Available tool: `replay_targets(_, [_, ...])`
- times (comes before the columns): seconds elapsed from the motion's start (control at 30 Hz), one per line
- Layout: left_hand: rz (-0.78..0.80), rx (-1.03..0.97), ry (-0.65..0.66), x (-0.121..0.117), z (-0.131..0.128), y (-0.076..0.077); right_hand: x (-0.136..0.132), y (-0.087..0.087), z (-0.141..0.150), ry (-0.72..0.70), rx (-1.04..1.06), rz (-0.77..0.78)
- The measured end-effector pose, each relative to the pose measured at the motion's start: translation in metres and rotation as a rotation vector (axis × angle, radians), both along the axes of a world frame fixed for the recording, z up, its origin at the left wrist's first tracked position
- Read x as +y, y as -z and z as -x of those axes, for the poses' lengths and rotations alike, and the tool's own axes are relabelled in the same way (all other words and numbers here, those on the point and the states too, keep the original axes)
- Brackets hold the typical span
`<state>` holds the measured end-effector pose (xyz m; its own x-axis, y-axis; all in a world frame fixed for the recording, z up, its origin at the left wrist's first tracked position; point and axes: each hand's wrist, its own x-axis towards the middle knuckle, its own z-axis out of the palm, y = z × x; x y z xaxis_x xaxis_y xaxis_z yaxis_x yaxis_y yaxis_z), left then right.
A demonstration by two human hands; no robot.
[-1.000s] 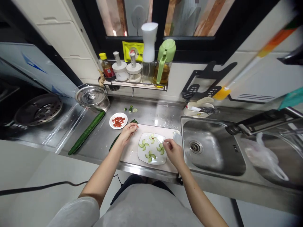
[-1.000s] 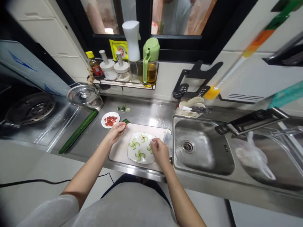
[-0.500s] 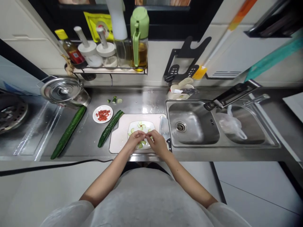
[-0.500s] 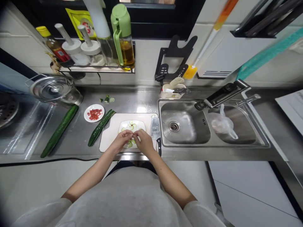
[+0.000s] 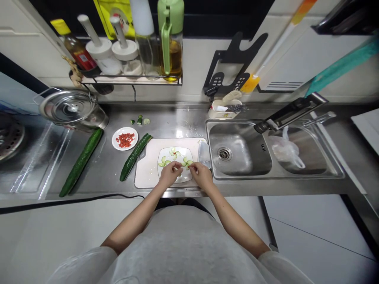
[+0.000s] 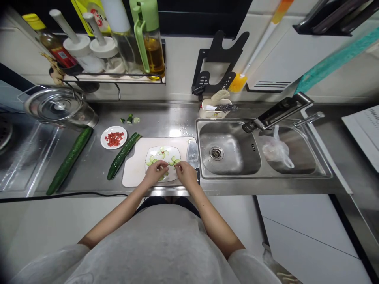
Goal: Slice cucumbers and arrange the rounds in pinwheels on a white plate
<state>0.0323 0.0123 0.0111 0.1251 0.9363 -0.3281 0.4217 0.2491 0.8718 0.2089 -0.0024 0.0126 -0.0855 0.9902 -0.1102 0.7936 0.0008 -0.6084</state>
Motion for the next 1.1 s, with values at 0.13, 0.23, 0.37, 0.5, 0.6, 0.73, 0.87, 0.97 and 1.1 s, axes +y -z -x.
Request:
replay_targets(0.13, [-0.105,0.23,0.032,0.016,0.001,0.001,0.018,0.007,-0.001,-0.013,-0.135,0.04])
replay_targets(0.23, [-0.162,0.332,0.082,0.027,-0.006,0.001,0.026,0.009,0.003,-0.043,-0.219,0.086])
replay_targets(0.37, [-0.153,0.431,0.153,0.035,-0.019,0.001,0.029,0.01,0.006,-0.076,-0.274,0.137])
replay_targets(0.5, [-0.125,0.492,0.182,0.038,-0.028,0.002,0.03,0.012,0.006,-0.093,-0.292,0.164])
replay_targets(0.6, [-0.118,0.516,0.194,0.039,-0.03,0.005,0.032,0.013,0.006,-0.097,-0.297,0.176])
replay_targets(0.73, [-0.104,0.543,0.217,0.04,-0.033,0.01,0.034,0.013,0.006,-0.102,-0.309,0.178])
replay_targets(0.87, [-0.137,0.548,0.222,0.04,-0.035,0.013,0.036,0.014,0.007,-0.107,-0.319,0.178])
replay_targets(0.97, [-0.146,0.543,0.218,0.04,-0.036,0.014,0.036,0.015,0.007,-0.103,-0.312,0.172])
replay_targets(1.1, [-0.149,0.559,0.23,0.039,-0.036,0.015,0.036,0.015,0.007,-0.073,-0.294,0.176])
